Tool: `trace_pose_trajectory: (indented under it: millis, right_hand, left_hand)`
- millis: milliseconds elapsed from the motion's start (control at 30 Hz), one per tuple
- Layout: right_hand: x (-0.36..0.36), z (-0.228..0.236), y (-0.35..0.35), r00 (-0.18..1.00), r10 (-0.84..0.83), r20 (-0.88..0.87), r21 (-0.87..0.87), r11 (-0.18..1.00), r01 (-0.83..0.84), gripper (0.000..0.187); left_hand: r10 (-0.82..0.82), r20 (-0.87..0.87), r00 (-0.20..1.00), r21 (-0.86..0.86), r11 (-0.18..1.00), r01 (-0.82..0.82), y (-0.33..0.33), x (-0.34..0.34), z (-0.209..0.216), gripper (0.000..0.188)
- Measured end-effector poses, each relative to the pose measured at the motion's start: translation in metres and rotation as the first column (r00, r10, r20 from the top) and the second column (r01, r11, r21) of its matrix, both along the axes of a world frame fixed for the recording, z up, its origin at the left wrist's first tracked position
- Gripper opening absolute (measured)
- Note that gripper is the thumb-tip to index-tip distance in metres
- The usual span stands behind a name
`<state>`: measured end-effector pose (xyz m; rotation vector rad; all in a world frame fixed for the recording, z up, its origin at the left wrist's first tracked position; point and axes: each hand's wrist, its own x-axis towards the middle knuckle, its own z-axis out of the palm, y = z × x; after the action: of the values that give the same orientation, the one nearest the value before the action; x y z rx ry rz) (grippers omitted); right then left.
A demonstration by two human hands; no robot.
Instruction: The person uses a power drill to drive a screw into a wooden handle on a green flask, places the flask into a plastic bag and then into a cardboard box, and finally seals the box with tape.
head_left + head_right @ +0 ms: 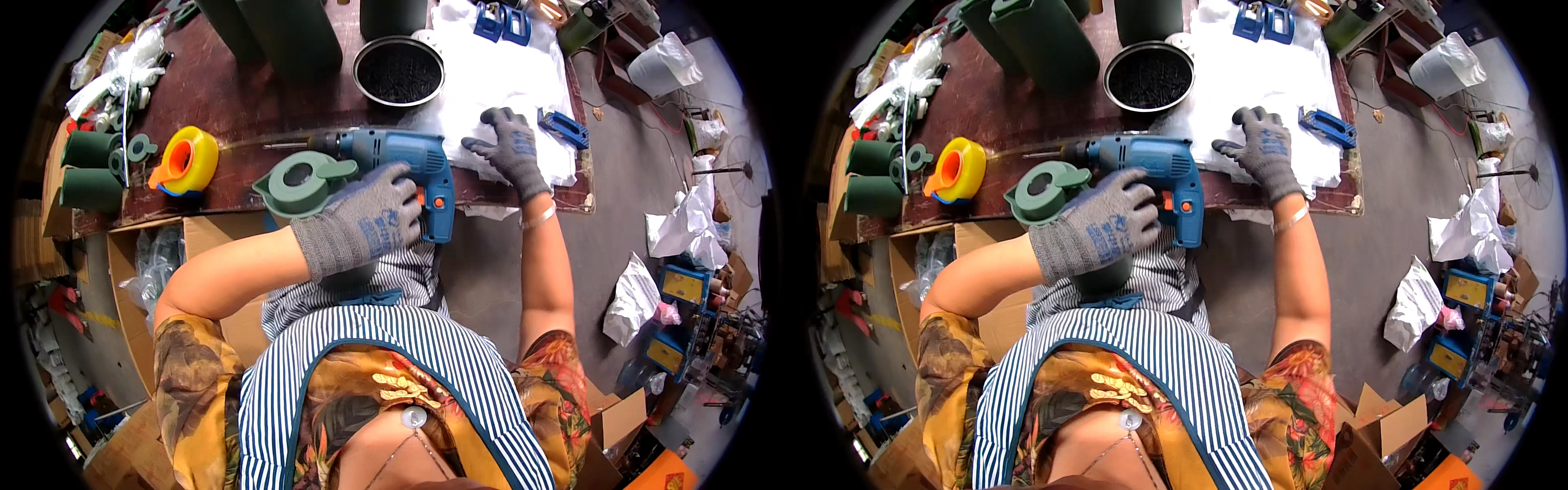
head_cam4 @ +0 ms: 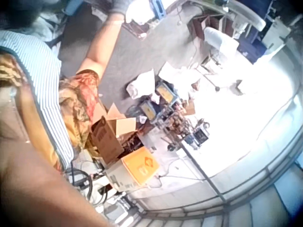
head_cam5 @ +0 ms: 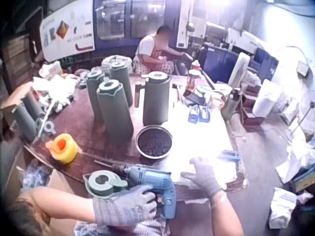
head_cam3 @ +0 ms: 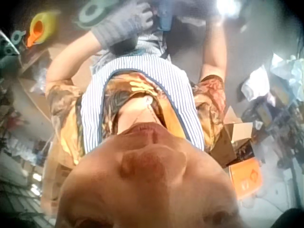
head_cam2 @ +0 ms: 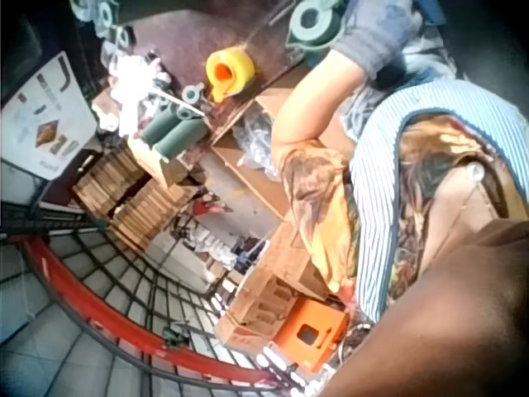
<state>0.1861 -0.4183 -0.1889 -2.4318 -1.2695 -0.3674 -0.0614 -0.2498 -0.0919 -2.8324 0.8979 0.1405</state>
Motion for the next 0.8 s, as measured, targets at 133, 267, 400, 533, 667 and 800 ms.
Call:
trace_pose_trajectory:
  millis: [133,267,400,533,667,800]
  right_hand:
    - [0.071,-0.028,0.013,0.597,0.268,-0.756,0.549,0.756,0.356,0.022]
    - [0.060,0.036,0.041,0.012,0.816,-0.577,0.592,0.409,0.694,0.024]
    - [0.017,0.040,0.102,0.057,0.620,-0.783,0.586,0.702,0.405,0.024]
    - [0.024,0.040,0.104,0.111,0.819,-0.562,0.783,0.485,0.389,0.018]
    - [-0.024,0.064,0.083,-0.615,0.787,-0.048,0.879,0.326,0.348,0.031]
    - [-0.076,0.081,0.082,0.185,0.588,-0.788,0.609,0.788,0.091,0.031]
  left_hand:
    - [0.034,0.066,0.997,-0.727,0.686,0.024,0.044,0.018,0.045,0.028]
    - [0.553,-0.113,0.825,-0.759,0.488,-0.431,0.158,0.071,0.064,0.036]
    - [0.181,-0.406,0.896,-0.861,0.252,-0.442,0.134,0.137,-0.002,0.036]
    - [0.516,-0.345,0.784,-0.840,0.203,-0.503,0.144,0.169,-0.015,0.039]
    - [0.178,-0.632,0.754,-0.614,-0.709,-0.347,0.198,0.118,-0.084,0.031]
    - [0.223,-0.702,0.677,-0.682,-0.484,-0.548,0.187,0.054,-0.064,0.030]
